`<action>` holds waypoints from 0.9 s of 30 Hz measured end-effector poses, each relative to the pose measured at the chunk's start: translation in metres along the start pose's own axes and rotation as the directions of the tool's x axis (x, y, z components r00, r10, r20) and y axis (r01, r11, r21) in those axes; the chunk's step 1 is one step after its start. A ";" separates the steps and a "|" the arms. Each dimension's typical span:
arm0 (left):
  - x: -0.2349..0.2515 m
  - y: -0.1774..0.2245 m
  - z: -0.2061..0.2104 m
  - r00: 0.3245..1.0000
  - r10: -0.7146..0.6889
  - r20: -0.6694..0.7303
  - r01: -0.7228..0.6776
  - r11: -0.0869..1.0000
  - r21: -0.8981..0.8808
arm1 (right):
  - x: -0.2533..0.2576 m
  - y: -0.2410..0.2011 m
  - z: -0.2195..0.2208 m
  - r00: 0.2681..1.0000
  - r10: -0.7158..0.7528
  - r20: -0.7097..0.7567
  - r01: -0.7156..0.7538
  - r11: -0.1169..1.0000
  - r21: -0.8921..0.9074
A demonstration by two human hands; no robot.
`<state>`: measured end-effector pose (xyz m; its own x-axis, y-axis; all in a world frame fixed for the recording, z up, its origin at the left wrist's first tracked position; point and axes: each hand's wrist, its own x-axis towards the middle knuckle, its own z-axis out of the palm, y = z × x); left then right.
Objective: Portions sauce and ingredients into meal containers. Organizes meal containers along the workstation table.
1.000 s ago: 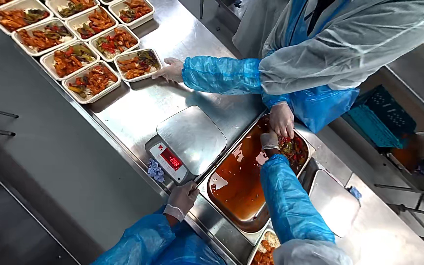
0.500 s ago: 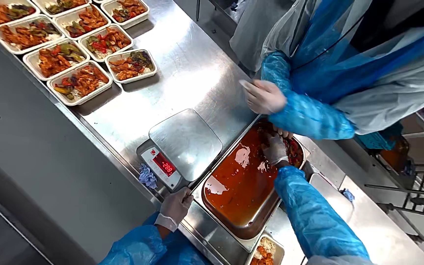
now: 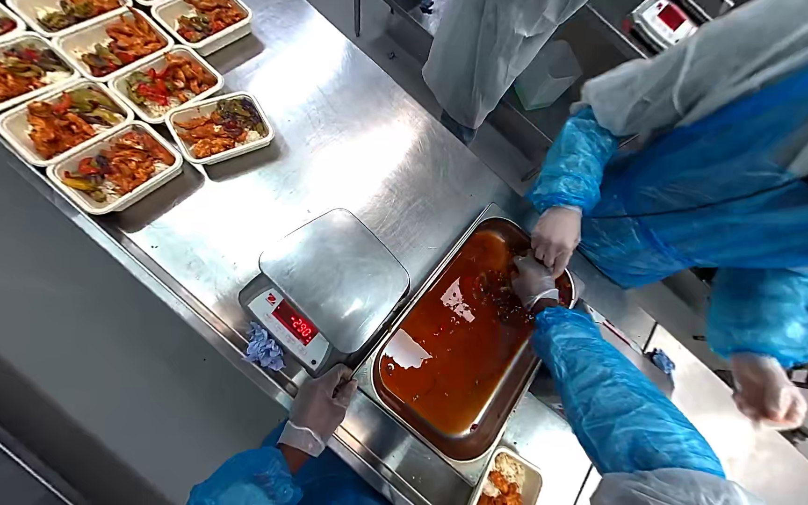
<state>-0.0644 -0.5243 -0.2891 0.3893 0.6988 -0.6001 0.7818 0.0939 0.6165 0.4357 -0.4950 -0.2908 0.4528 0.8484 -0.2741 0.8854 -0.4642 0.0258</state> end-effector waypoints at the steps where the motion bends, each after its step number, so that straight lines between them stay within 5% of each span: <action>1: 0.000 0.000 0.000 1.000 -0.001 -0.002 0.001 1.000 0.000 | -0.003 0.008 0.001 1.000 0.007 0.010 -0.007 1.000 -0.019; 7: -0.001 0.002 -0.001 1.000 -0.010 -0.003 0.010 1.000 0.008 | -0.021 0.042 -0.002 1.000 0.026 0.016 -0.025 0.998 -0.064; 11: -0.001 0.002 -0.002 1.000 0.007 -0.009 -0.007 1.000 -0.004 | -0.037 0.054 -0.004 0.996 0.049 -0.070 -0.042 0.994 0.101; 15: -0.001 0.001 -0.003 1.000 0.017 -0.017 -0.017 1.000 -0.013 | -0.057 0.021 -0.018 0.991 0.097 -0.097 -0.070 0.966 0.250; 20: -0.002 0.006 -0.003 1.000 -0.009 0.005 0.009 1.000 0.006 | -0.045 -0.057 -0.006 0.997 -0.071 -0.026 0.075 0.953 0.295; 27: -0.002 0.005 -0.002 1.000 -0.020 -0.004 0.020 1.000 0.005 | -0.029 -0.064 0.022 0.985 -0.172 0.027 0.172 0.985 0.014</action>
<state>-0.0626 -0.5241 -0.2839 0.3721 0.6993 -0.6103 0.7918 0.1040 0.6019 0.3636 -0.4951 -0.3058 0.2908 0.9084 -0.3003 0.9484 -0.3152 -0.0350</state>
